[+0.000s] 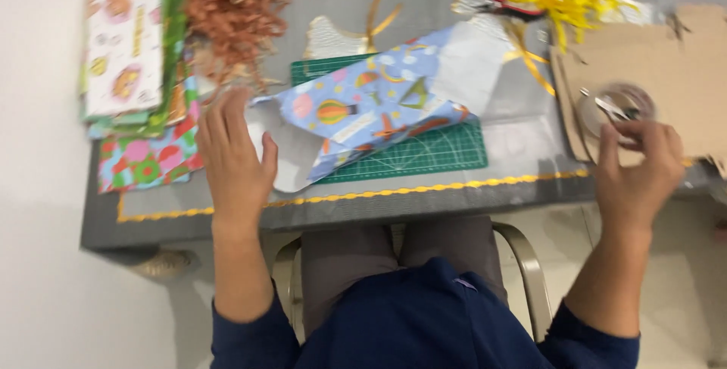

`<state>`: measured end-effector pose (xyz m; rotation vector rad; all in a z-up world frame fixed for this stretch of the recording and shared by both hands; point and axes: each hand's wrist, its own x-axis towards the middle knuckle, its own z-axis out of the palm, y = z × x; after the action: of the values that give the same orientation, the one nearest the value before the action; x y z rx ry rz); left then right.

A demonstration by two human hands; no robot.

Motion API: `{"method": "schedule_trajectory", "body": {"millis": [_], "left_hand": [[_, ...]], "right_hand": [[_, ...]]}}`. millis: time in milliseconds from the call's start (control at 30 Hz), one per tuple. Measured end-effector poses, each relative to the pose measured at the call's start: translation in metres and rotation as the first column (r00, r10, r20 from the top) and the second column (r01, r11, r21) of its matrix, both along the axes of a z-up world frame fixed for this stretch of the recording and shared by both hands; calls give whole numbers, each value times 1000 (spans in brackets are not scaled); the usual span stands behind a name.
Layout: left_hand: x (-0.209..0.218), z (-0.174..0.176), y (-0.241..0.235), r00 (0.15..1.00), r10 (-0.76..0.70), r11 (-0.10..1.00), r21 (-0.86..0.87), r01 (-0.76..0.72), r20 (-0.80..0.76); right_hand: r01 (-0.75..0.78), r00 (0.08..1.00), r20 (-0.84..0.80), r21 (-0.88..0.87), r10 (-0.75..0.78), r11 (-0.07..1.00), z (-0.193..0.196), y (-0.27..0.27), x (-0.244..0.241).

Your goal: The person wraps a small rectangular box with patterned wrapping paper on a cutting mat. They fold the paper edges, apply clear tape to secure the folds, and trim excess paper with scissors. The wrapped item remains on the table at the end.

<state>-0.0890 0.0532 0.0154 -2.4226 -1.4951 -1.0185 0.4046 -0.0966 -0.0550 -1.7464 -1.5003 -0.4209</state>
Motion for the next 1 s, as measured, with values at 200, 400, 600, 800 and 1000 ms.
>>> {"method": "schedule_trajectory", "body": {"millis": [200,400,600,800,1000], "left_hand": [[-39,-51,59,991,-132,978,-163,128,-18],[-48,-37,72,922,-253,920,-222,323,292],[-54,-72,87,794,-159,924,-194,329,587],[-54,-79,85,776,-134,920,-213,328,616],[-50,-67,81,743,-160,916,-182,357,650]], "right_hand": [[-240,964,-119,-14,236,971,21,37,-62],[-616,786,-122,-58,607,786,98,95,-164],[-870,492,-184,-153,851,470,120,180,-271],[-722,568,143,-387,811,574,78,230,-344],[-825,528,-186,-342,828,449,84,229,-349]]}}
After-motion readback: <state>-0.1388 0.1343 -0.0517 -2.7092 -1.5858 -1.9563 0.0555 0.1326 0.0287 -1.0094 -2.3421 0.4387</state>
